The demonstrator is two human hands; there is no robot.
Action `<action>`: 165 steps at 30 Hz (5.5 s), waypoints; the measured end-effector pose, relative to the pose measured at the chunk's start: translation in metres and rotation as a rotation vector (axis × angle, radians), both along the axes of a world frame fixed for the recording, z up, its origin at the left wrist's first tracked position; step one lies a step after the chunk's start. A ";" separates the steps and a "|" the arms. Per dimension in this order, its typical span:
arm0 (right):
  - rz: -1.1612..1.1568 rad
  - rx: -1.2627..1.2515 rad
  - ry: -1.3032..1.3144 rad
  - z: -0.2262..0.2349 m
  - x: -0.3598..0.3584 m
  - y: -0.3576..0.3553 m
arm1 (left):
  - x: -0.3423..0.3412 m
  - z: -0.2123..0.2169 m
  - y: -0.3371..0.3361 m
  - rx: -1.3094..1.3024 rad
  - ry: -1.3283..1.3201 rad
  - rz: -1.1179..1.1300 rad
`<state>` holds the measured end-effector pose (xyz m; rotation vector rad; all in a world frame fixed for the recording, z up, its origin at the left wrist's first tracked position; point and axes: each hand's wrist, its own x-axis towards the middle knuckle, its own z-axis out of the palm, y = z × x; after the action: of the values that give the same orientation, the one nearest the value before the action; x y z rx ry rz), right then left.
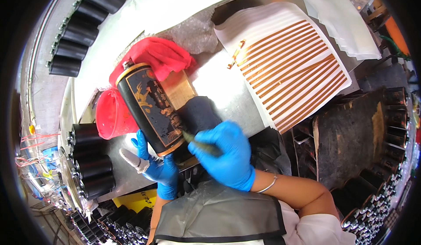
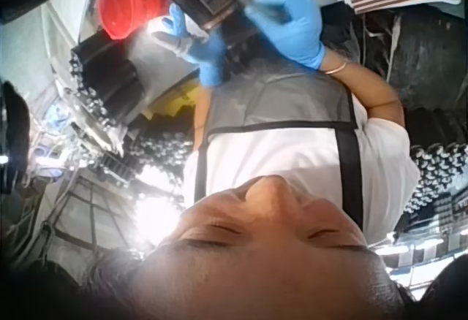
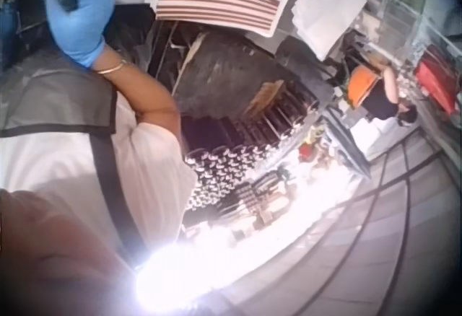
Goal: The person applies decorative stickers and copper-colored strips to black cylindrical containers. They peel the backing from a sticker, align it on the container, and smooth it down. They then apply a thin copper strip to the rim of the container, pressing it into place.
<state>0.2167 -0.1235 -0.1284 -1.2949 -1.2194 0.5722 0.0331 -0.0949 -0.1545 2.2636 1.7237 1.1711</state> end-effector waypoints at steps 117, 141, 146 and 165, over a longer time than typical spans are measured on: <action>-0.112 -0.597 -0.728 0.098 0.275 0.177 | -0.121 0.203 0.343 0.634 -0.400 -0.194; -0.307 -0.627 -0.915 0.070 0.260 0.258 | 0.031 0.058 0.072 -0.438 -0.833 -0.221; -0.351 -0.499 -1.005 0.070 0.258 0.260 | 0.033 0.066 0.071 -0.495 -0.812 -0.202; -0.322 -0.712 -1.100 0.085 0.242 0.286 | 0.024 0.054 0.071 -0.492 -0.784 -0.197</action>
<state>0.4588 0.1630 -0.0429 -2.5422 -1.6696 -0.0213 0.0573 -0.0240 -0.1003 1.3752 1.2522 1.1878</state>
